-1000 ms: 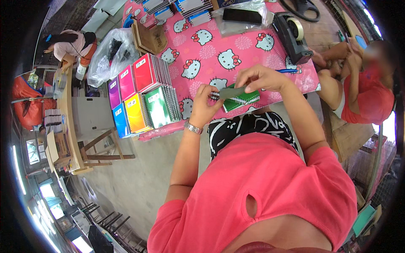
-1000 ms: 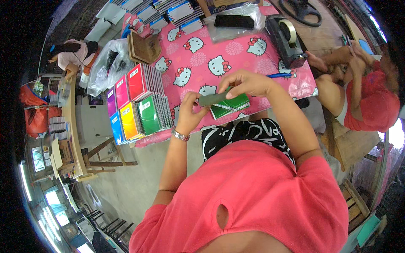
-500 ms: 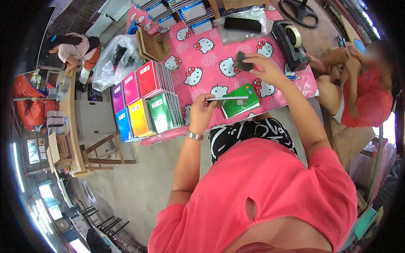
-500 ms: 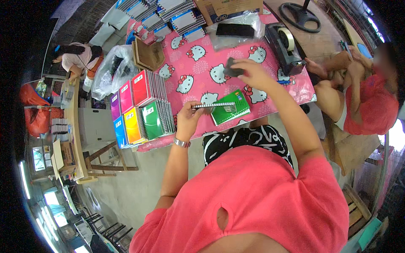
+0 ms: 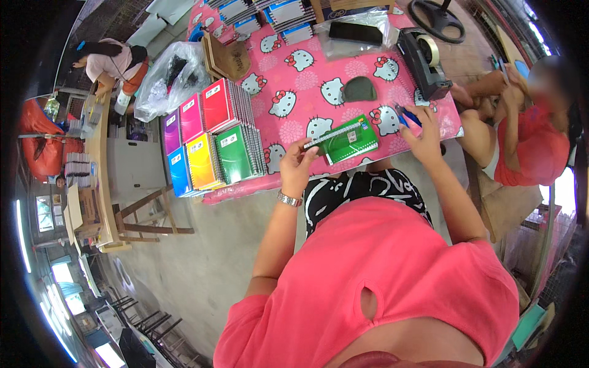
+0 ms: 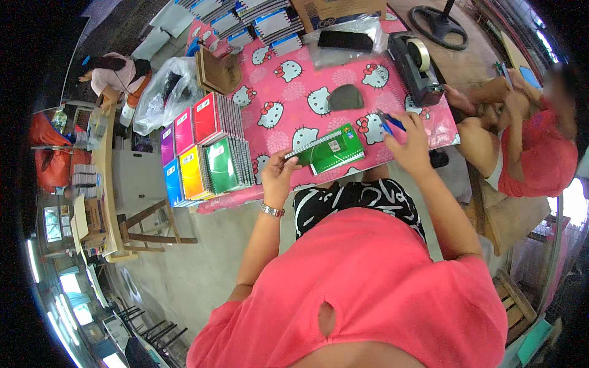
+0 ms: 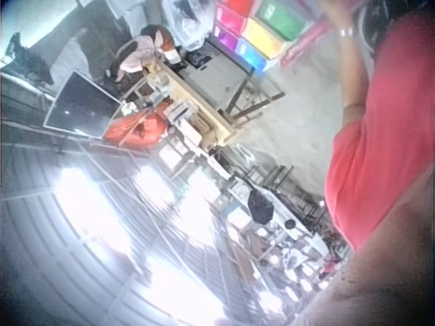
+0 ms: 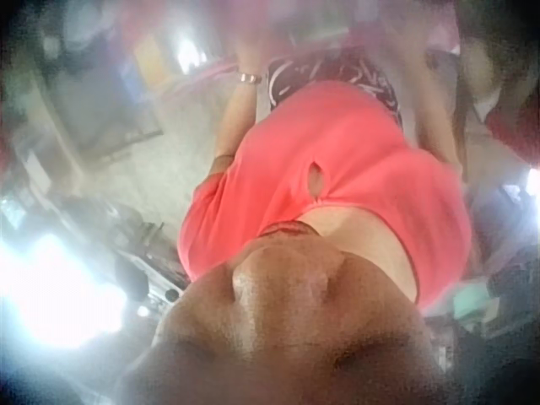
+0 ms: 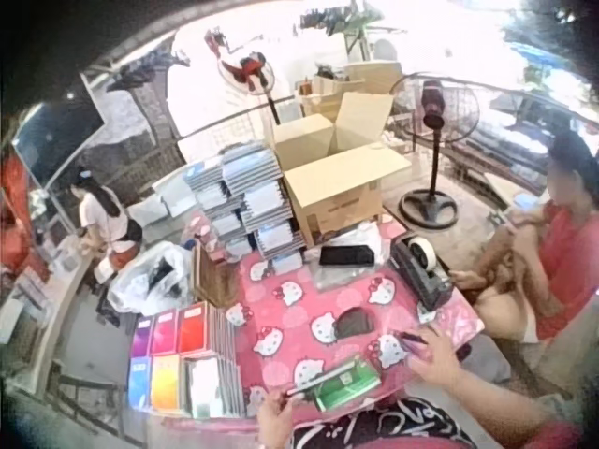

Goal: The person trims the wire coil on notebooks using a tool, then places them in a stack.

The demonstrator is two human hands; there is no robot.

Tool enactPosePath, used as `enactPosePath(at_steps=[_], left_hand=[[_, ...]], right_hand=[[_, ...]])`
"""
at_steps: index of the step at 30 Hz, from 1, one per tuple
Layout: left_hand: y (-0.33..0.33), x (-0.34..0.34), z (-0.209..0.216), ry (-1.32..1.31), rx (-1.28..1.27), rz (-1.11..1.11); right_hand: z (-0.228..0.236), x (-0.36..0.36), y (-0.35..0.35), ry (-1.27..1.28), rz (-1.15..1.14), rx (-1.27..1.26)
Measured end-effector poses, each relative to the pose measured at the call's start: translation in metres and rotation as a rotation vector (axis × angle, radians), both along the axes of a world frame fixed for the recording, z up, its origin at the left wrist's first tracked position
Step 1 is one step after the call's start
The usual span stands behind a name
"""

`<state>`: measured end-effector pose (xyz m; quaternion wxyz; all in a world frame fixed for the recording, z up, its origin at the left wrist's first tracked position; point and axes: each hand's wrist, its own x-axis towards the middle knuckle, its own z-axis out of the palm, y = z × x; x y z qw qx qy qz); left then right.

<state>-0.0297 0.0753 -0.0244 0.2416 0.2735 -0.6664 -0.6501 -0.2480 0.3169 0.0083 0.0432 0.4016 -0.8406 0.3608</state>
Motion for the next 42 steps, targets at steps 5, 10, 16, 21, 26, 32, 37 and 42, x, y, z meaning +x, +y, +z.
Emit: enactPosePath(at_steps=[5,10,16,21,26,32,37,42], left_hand=[[-0.001,0.006,-0.012,0.078,0.061,0.001],[0.003,0.01,-0.009,0.066,0.049,0.03],[0.013,0.009,-0.011,0.074,-0.066,0.123],[0.008,0.01,0.013,0.022,-0.259,0.125],[-0.005,-0.012,0.103,-0.056,-0.848,-0.164],[0.006,-0.085,0.095,-0.329,-1.187,-0.427],[0.02,-0.105,0.027,-0.282,-1.094,-0.476],[0.016,-0.048,0.037,-0.298,-0.691,-0.37]], right_hand=[[0.034,0.08,-0.059,-0.161,0.424,-0.218],[0.023,0.106,-0.081,-0.076,0.453,-0.081],[0.024,0.115,-0.082,0.0,0.403,0.035],[0.034,0.115,-0.075,-1.831,0.443,-0.175],[0.044,0.092,-0.035,-1.554,0.517,-0.103],[0.014,0.082,0.004,-0.678,0.67,0.392],[-0.008,0.087,-0.003,-0.228,0.449,0.489],[-0.008,0.089,-0.007,-0.157,0.387,0.473]])
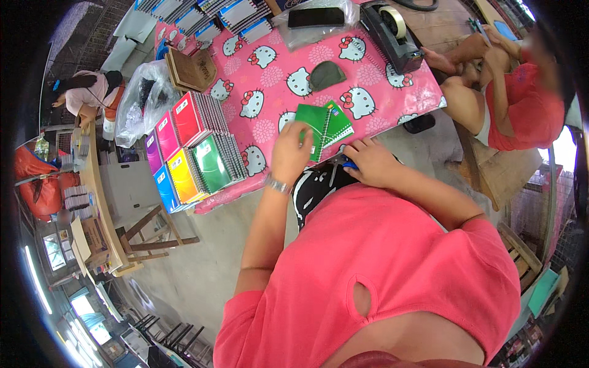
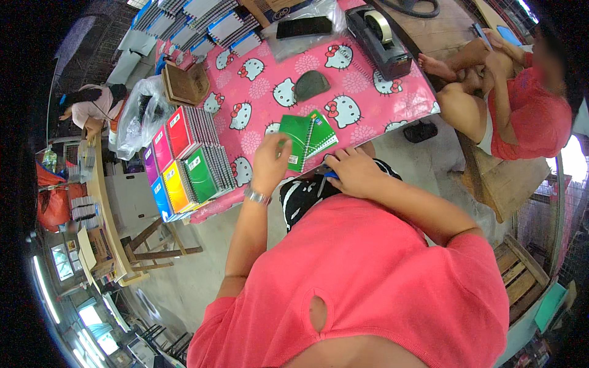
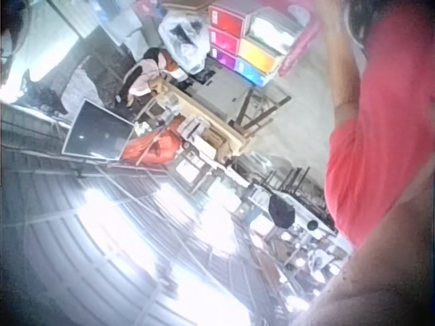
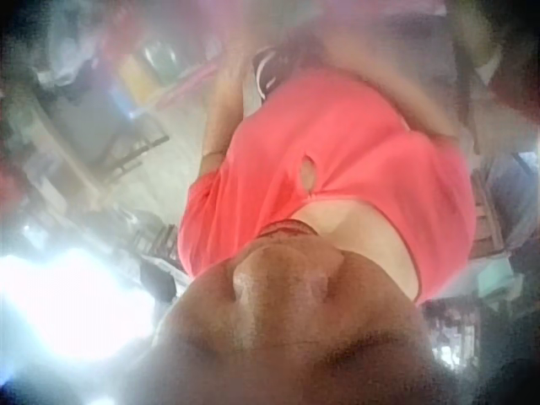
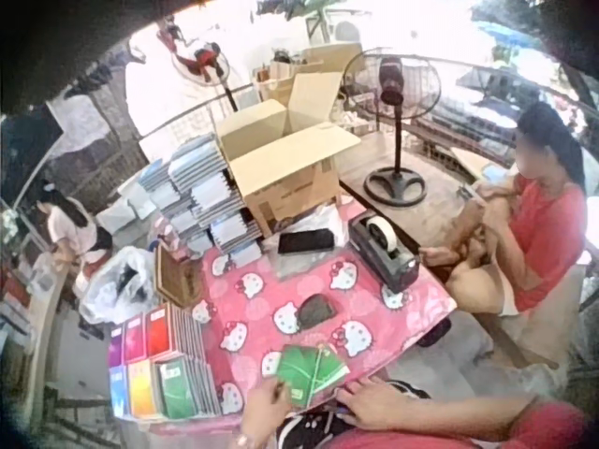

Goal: The person trims the wire coil on notebooks using a tool, then places them in a stack.

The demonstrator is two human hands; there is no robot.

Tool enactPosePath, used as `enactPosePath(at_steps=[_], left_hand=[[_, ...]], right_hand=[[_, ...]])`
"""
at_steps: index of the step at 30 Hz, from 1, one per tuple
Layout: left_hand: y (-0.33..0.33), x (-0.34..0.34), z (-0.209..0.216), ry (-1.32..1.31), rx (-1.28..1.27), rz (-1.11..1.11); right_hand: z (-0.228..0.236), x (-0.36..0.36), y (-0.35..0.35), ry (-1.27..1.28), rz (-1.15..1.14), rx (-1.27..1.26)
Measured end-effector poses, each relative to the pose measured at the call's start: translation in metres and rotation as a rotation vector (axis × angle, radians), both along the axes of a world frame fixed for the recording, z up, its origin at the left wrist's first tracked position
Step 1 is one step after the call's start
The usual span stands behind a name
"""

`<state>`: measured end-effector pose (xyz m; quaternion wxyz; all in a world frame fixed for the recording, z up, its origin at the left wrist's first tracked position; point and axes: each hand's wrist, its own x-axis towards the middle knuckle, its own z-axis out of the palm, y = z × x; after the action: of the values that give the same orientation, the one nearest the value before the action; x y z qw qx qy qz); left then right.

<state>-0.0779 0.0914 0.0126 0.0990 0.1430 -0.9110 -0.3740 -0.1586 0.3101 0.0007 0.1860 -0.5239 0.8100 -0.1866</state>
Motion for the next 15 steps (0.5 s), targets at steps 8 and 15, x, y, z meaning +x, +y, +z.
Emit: enactPosePath(at_steps=[8,15], left_hand=[[0.028,0.074,-0.035,-0.378,1.059,0.436],[0.04,0.064,-0.058,-0.107,1.496,0.452]], right_hand=[[-0.005,0.008,-0.017,0.124,-0.013,-0.034],[0.005,0.006,-0.021,0.273,0.028,-0.047]])
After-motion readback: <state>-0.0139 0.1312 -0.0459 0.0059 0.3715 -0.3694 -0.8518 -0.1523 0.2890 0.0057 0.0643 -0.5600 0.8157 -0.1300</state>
